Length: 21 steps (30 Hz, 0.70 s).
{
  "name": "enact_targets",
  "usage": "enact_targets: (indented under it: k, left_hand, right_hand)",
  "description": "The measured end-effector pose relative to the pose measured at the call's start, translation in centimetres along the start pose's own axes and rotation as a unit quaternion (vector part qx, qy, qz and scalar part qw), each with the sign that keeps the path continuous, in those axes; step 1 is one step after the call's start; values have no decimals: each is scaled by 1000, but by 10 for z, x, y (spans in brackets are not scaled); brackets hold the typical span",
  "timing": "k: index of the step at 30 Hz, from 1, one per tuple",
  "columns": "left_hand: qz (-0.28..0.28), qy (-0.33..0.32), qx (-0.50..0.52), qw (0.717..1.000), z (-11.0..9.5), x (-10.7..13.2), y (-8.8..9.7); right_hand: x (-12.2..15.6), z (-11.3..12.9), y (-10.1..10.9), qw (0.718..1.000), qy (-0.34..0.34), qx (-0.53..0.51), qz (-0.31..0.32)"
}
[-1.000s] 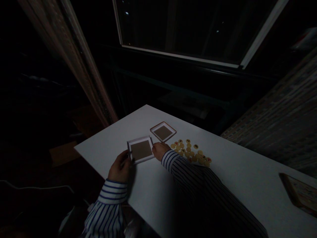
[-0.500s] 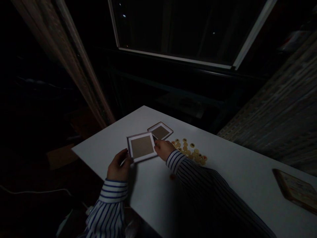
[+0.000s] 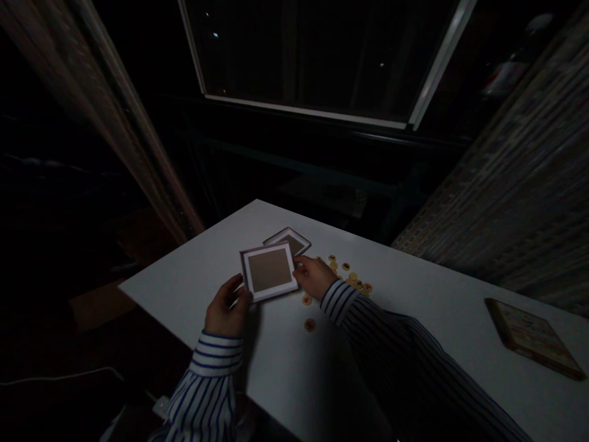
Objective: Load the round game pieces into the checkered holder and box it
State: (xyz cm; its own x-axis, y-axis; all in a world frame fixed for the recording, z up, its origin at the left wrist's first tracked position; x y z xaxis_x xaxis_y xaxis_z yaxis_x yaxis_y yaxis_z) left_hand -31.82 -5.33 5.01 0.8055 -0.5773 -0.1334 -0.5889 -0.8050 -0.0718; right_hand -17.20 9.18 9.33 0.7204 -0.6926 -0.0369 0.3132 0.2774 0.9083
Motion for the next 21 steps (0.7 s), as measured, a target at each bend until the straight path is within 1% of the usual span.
enact_targets:
  k: [7, 12, 15, 21]
  left_hand:
    - [21, -18, -8, 1000, -12, 9, -24]
    - [50, -20, -5, 999, -14, 13, -41]
    - [68, -21, 10, 997, -14, 17, -53]
    - [97, -25, 0, 995, -17, 25, -74]
  right_hand:
    - [16, -18, 18, 999, 0, -13, -34]
    - [31, -34, 29, 999, -29, -28, -34]
    - [40, -41, 37, 998, -26, -43, -43]
    - [53, -65, 43, 995, -48, -67, -56]
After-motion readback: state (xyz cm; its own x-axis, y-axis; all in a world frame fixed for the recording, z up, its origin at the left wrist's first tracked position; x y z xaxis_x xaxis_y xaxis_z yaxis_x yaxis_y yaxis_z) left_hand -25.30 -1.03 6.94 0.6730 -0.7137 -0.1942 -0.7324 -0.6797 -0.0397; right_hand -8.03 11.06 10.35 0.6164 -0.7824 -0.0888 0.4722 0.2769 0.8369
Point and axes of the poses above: each hand's wrist, its own x-axis away from the middle knuckle, its own y-axis out of the back of the hand, z = x × y, the point moved 9 cm from there along -x, towards the middle knuckle, and after that the axes turned 14 degrees about x, right-handed, at the moved point
